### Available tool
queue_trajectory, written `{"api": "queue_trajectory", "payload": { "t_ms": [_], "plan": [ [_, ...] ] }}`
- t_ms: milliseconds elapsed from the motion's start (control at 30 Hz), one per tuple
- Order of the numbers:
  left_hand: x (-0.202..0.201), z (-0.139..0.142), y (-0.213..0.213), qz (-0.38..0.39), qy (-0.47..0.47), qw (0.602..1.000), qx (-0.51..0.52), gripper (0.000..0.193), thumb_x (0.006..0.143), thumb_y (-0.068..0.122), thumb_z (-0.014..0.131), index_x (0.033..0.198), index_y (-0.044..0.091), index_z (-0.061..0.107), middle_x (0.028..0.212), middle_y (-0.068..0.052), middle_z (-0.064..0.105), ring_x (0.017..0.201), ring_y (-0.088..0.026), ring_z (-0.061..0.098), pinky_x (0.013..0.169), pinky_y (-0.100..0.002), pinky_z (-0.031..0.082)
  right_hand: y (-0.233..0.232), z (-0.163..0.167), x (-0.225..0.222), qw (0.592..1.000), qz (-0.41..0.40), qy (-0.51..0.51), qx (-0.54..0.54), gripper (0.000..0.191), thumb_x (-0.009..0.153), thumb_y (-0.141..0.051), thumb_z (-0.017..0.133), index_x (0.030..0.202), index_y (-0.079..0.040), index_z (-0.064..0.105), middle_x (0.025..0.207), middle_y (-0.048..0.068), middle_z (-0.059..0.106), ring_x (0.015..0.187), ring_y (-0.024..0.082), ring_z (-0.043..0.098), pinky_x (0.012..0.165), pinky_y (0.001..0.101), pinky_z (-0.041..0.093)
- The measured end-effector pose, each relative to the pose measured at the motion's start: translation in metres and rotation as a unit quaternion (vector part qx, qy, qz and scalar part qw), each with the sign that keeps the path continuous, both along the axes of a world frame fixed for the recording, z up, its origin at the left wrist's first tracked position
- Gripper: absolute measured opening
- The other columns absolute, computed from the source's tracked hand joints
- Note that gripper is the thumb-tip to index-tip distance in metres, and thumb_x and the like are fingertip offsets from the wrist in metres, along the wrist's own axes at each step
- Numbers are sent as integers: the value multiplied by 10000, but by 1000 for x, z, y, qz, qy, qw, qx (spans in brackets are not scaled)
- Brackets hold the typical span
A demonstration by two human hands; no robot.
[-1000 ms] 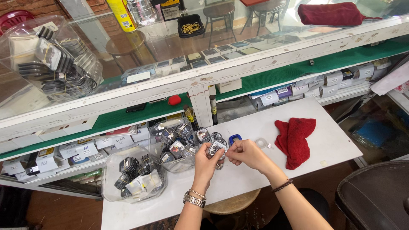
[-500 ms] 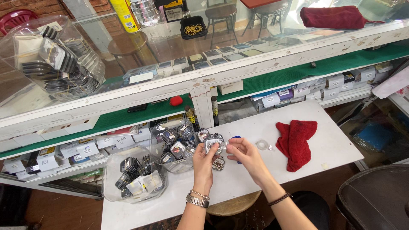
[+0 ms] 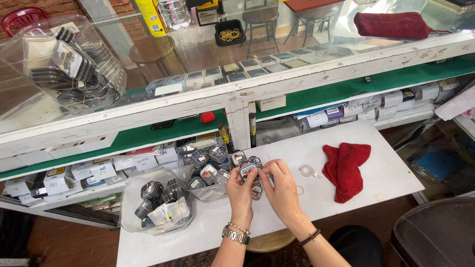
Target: The person picks up small round tins one at a time from a pile on the counter and wraps tape around each using a blue handheld tape dispenser, setting finished tins in a row next to a red cloth.
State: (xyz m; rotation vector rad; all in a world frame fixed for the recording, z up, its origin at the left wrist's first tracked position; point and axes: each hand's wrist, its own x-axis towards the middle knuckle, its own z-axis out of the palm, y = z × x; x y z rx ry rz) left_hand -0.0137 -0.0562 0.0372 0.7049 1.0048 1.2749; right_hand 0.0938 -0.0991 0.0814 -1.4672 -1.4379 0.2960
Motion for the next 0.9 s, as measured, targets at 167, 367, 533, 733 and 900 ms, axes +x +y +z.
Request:
{"api": "queue_trajectory", "payload": {
  "t_ms": [167, 367, 533, 733, 900],
  "plan": [
    [0, -5, 0, -22, -11, 999, -36, 240, 897, 82, 740, 1112, 82, 631, 968, -11, 716, 804, -91, 678, 668, -262, 559, 12, -7, 12, 985, 0, 117, -125, 159, 918, -163, 696, 902, -9, 658, 1032, 49, 684, 767, 151, 661, 670, 300, 527],
    [-6, -5, -4, -109, -156, 980, -57, 220, 966, 127, 654, 1174, 116, 582, 1006, -2, 677, 869, -102, 647, 758, -292, 534, 23, -44, 34, 937, 76, 274, -200, 217, 927, -238, 698, 945, -25, 730, 1088, 27, 716, 913, 116, 640, 800, 289, 508],
    [-11, -1, -4, -152, -203, 966, -55, 233, 982, 142, 635, 1208, 125, 585, 1042, 2, 665, 923, -94, 631, 802, -286, 507, 20, -53, 36, 770, 209, 553, -239, 199, 1034, -239, 657, 987, -47, 681, 1067, 64, 680, 998, 142, 634, 953, 326, 545],
    [-7, 3, 0, -115, -156, 981, -31, 263, 958, 153, 650, 1207, 113, 576, 1036, -4, 665, 904, -105, 629, 802, -296, 526, 1, -18, 9, 874, -10, 477, -92, 248, 980, -197, 581, 1176, -104, 701, 1110, -16, 692, 1007, 86, 609, 876, 267, 487],
    [0, 2, -2, -38, -90, 995, -14, 320, 937, 138, 665, 1238, 109, 563, 1036, -3, 667, 893, -75, 612, 755, -273, 490, -24, 10, 0, 997, -11, -46, 56, 367, 892, -57, 685, 1257, -84, 717, 1080, 66, 636, 956, 211, 571, 811, 326, 496]
  ]
}}
